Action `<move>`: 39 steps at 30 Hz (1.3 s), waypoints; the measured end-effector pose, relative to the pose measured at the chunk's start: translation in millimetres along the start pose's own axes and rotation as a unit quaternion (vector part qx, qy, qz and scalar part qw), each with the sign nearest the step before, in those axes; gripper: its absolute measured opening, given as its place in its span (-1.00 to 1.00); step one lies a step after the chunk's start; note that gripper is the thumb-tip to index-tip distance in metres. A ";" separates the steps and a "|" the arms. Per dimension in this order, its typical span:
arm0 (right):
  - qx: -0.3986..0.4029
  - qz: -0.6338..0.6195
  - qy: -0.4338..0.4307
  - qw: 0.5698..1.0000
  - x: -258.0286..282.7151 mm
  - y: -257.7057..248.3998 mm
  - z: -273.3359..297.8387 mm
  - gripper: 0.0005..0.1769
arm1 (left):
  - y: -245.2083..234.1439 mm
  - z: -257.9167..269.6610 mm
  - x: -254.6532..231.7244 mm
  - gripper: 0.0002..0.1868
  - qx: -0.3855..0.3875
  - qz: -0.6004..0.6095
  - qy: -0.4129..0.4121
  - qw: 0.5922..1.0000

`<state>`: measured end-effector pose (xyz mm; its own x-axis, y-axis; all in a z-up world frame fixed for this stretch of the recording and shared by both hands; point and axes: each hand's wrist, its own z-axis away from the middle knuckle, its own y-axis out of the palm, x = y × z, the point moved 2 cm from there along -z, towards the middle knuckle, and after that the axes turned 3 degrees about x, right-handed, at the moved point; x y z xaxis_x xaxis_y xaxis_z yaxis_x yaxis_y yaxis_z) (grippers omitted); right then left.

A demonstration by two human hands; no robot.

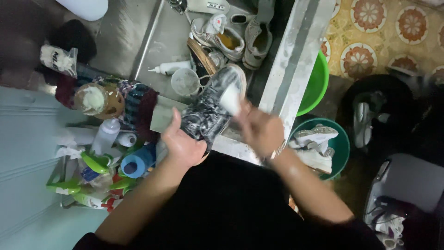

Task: Cleaning the soles and upper of various shoes using a brush and soap in a sink.

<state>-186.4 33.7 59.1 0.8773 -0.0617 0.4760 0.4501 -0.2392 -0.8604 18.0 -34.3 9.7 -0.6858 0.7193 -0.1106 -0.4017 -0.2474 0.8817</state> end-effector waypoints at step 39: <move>0.133 -0.013 -0.114 0.984 39.8 -45.9 11.7 -0.57 | 35.1 35.0 -8.7 -0.59 0.152 -0.776 0.087 0.606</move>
<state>-170.2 53.5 115.4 0.8660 0.1672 0.4712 0.4738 0.0265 -0.8802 31.0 -26.5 57.7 0.3103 -0.1533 -0.9382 -0.5333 0.7889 -0.3053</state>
